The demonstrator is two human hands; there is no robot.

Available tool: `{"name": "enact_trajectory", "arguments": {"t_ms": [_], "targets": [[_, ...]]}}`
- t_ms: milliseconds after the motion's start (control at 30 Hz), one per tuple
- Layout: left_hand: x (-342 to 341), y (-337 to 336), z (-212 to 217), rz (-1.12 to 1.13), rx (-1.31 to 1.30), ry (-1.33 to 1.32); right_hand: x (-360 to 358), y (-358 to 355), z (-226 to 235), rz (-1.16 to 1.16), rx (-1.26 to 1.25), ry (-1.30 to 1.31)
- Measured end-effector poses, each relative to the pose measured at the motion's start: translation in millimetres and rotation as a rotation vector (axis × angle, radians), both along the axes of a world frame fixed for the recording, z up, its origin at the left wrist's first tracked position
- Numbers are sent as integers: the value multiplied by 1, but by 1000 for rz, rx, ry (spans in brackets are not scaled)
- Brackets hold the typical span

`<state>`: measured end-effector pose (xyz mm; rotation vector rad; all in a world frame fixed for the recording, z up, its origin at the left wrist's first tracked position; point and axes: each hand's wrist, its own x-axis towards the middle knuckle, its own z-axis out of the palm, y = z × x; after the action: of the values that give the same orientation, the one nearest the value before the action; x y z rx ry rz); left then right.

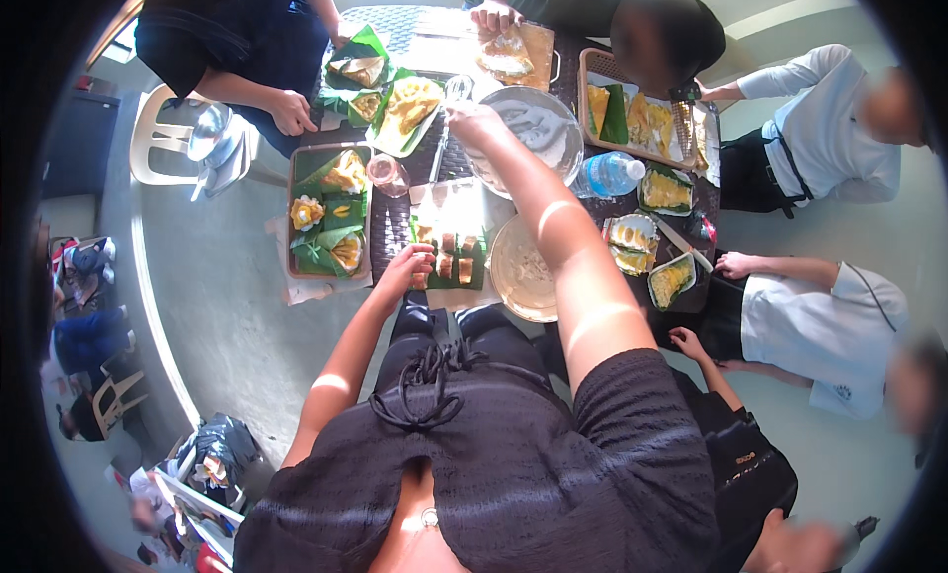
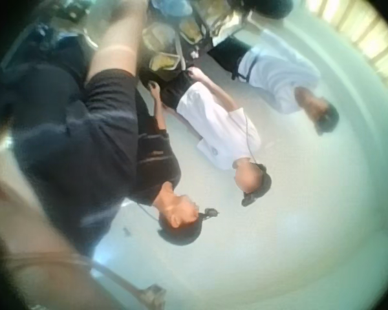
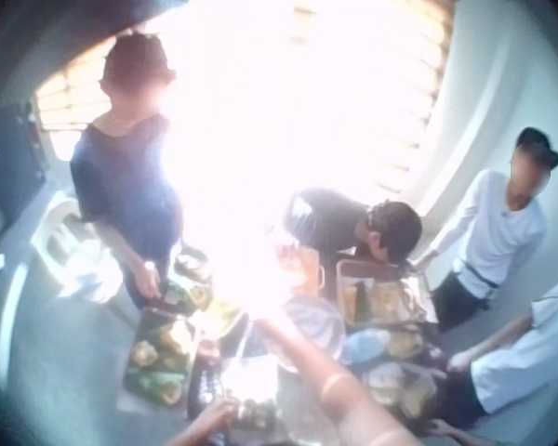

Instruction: The person assembles small food items on banana leaves by placing a white creamy topping onto each piece using a spoon. They handle the leaves and food pieces, arranging them on a tray while others work nearby.

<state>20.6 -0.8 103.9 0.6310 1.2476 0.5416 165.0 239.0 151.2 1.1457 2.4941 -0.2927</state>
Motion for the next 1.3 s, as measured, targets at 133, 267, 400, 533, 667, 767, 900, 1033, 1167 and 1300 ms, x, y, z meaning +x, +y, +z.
{"name": "enact_trajectory", "arguments": {"t_ms": [133, 267, 400, 533, 667, 767, 900, 1033, 1167, 1300], "targets": [[9, 17, -4, -24, -5, 25, 29, 12, 12, 85, 159, -119], [20, 52, -50, -36, 165, 71, 73, 16, 24, 193, 295, -286], [48, 103, -47, 113, 78, -12, 111, 5, 36, 239, 354, -287], [69, 134, -63, 185, 81, 33, 135, -4, 43, 95, 473, -190], [79, 145, -63, 210, 42, -3, 143, -21, 50, -121, 474, -176], [86, 145, -51, 237, 13, -55, 151, -30, 39, -255, 420, -206], [86, 146, -54, 247, 63, -36, 150, -34, 32, -366, 340, -189], [89, 148, -54, 256, 72, -35, 150, -36, 24, -387, 311, -202], [89, 146, -54, 263, 71, -51, 145, -43, 13, -415, 274, -191], [87, 146, -58, 235, 72, -29, 141, -53, 15, -428, 251, -139]]}}
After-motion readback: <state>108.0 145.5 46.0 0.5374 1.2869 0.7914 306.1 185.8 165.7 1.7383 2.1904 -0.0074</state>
